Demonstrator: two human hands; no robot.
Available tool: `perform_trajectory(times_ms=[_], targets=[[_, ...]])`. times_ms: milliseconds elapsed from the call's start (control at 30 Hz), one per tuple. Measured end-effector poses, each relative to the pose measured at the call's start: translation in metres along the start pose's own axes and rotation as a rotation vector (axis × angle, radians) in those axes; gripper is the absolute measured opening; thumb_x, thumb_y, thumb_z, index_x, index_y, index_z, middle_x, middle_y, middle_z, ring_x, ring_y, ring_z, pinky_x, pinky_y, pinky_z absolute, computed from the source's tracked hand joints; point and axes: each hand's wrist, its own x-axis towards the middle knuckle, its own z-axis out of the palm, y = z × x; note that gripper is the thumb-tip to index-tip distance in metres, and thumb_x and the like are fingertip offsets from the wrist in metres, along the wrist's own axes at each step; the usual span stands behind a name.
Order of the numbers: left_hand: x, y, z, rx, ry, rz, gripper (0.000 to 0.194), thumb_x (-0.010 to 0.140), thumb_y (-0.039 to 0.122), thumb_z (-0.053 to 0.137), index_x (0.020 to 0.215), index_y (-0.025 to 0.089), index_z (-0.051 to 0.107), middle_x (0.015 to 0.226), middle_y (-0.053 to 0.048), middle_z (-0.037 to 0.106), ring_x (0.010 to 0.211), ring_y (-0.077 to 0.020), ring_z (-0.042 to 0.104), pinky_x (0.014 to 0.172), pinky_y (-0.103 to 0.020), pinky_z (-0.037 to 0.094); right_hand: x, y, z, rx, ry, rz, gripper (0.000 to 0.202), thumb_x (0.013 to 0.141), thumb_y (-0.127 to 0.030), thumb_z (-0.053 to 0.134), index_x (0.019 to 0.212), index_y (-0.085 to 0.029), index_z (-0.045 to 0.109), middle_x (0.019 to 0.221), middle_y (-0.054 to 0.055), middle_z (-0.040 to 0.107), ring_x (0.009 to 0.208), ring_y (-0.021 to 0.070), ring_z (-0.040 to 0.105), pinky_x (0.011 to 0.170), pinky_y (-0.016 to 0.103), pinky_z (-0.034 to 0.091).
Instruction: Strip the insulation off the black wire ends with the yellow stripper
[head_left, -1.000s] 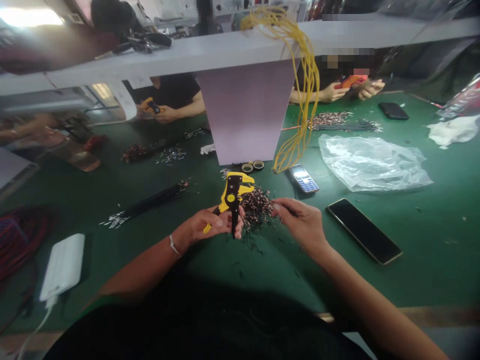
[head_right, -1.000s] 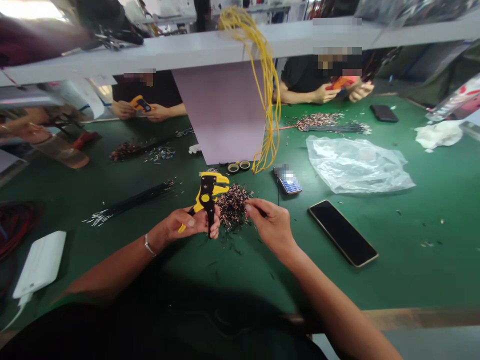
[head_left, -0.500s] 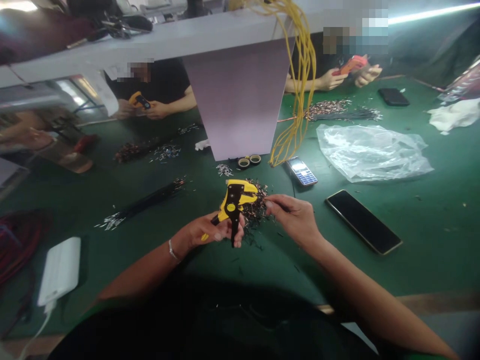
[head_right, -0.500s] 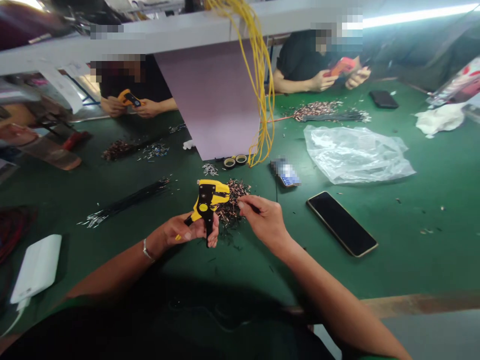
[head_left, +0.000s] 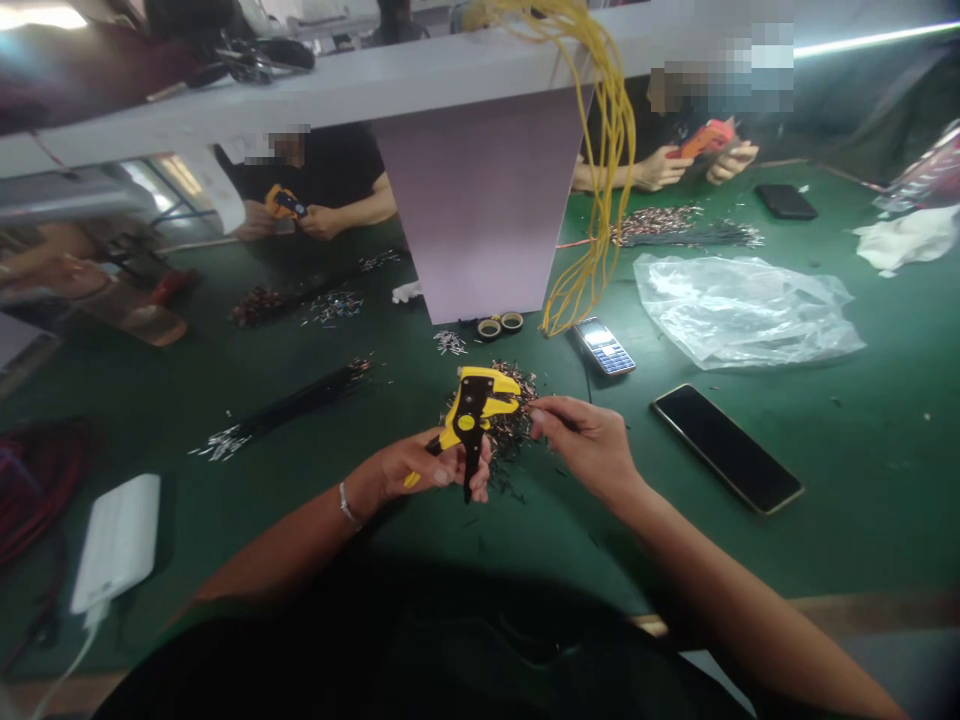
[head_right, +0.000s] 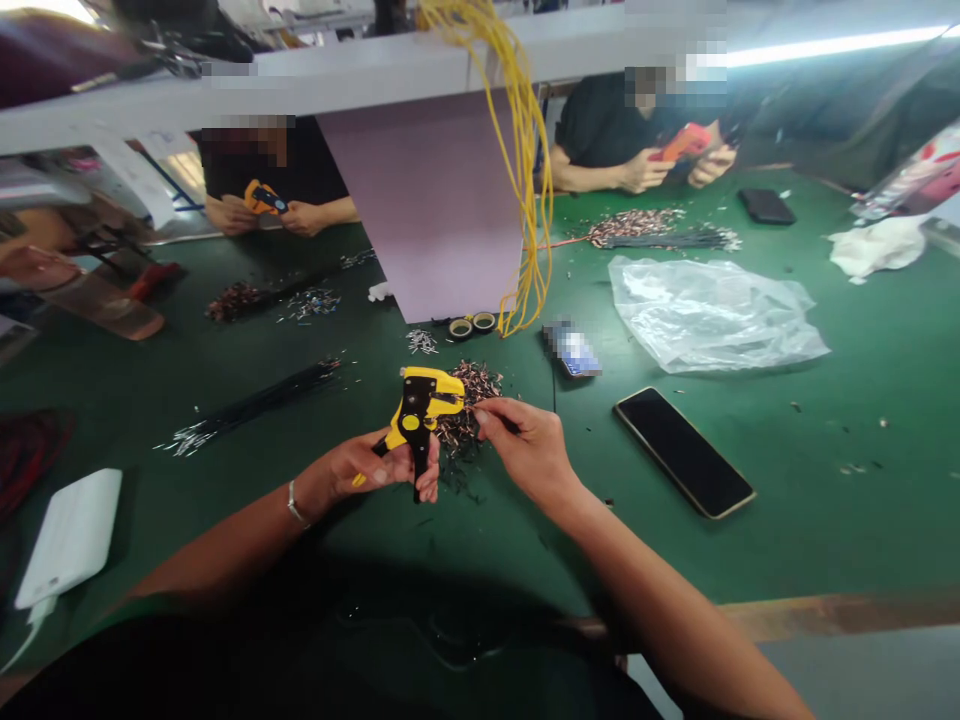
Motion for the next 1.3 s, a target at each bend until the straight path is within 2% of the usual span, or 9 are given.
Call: perform_trajectory(times_ms=[333,700,1000,1300], targets=[[0.0005,-0.0028,-0.003,0.032,-0.015,-0.009,0.048,0.054,0.022,0.076,0.1,0.016,0.064,0.083,-0.008,0.065,0.075,-0.0221,0.061,0.079,-0.042,0.05,-0.0001,-0.0006,-0.0006,-0.002,-0.015,0.008,0.016,0.081,-0.029,0.063,0.079,-0.022,0.077,0.058,-0.002,0.069,0.05,0.0118,0.058,0.054,0.026,0.05],[-0.0014,-0.0058,-0.0082,0.039,-0.048,0.008,0.051,0.057,0.019,0.075,0.106,0.012,0.062,0.087,-0.011,0.068,0.077,-0.0236,0.063,0.078,-0.042,0.049,-0.0017,-0.0019,0.0005,-0.003,-0.032,0.001,0.017,0.08,-0.029,0.062,0.077,-0.021,0.077,0.057,-0.002,0.069,0.05,0.0115,0.058,0.051,0.024,0.047],[0.0006,-0.0015,-0.0006,0.015,-0.03,0.034,0.046,0.055,0.016,0.073,0.1,0.012,0.064,0.082,-0.008,0.065,0.074,-0.0216,0.062,0.075,-0.039,0.049,-0.0019,-0.0011,-0.0012,-0.019,-0.018,-0.007,0.017,0.08,-0.028,0.061,0.077,-0.021,0.077,0.056,-0.002,0.067,0.049,0.0109,0.057,0.053,0.024,0.048],[-0.0009,-0.0037,-0.0019,0.023,-0.037,0.026,0.047,0.056,0.016,0.074,0.102,0.012,0.064,0.084,-0.008,0.064,0.075,-0.0218,0.062,0.077,-0.041,0.049,-0.0029,-0.0009,0.0004,-0.014,-0.013,-0.009,0.017,0.08,-0.029,0.062,0.078,-0.021,0.077,0.056,-0.002,0.068,0.049,0.0115,0.057,0.052,0.024,0.048]])
